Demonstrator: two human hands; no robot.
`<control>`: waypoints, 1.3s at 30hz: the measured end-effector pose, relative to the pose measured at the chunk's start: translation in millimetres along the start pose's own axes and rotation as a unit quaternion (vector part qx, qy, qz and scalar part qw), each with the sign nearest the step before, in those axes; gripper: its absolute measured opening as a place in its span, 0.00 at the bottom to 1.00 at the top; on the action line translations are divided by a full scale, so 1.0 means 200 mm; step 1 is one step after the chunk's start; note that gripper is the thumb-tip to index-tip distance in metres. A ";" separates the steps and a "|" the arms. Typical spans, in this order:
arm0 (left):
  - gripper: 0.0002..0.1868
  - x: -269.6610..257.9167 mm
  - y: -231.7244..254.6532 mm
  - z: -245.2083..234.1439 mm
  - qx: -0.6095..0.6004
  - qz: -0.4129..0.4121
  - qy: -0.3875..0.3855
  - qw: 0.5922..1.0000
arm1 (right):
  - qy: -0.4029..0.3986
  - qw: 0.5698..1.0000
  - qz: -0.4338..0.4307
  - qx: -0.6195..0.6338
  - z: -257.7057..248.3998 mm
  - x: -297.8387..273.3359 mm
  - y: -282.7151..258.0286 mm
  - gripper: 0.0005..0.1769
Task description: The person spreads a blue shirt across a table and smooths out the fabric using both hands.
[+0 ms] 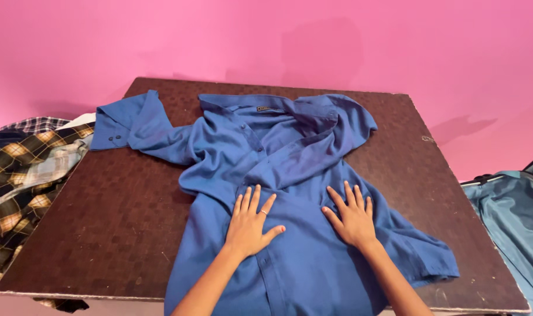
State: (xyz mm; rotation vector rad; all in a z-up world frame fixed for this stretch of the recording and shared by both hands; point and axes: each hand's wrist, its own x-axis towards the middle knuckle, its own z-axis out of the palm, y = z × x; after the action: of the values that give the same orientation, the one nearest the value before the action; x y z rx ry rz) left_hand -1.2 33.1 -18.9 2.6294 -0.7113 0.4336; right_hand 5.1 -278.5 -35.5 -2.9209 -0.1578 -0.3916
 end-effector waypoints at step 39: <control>0.45 0.17 0.01 0.04 0.015 -0.147 -0.006 0.989 | 0.012 1.000 -0.015 -0.001 0.00 0.11 0.01 0.42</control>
State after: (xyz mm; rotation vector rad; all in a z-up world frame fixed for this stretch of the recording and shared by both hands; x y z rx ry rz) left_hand 28.0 14.6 -12.5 2.7075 -0.3136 0.3444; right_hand 26.6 -278.7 -30.7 -2.9179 -0.1989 -0.4321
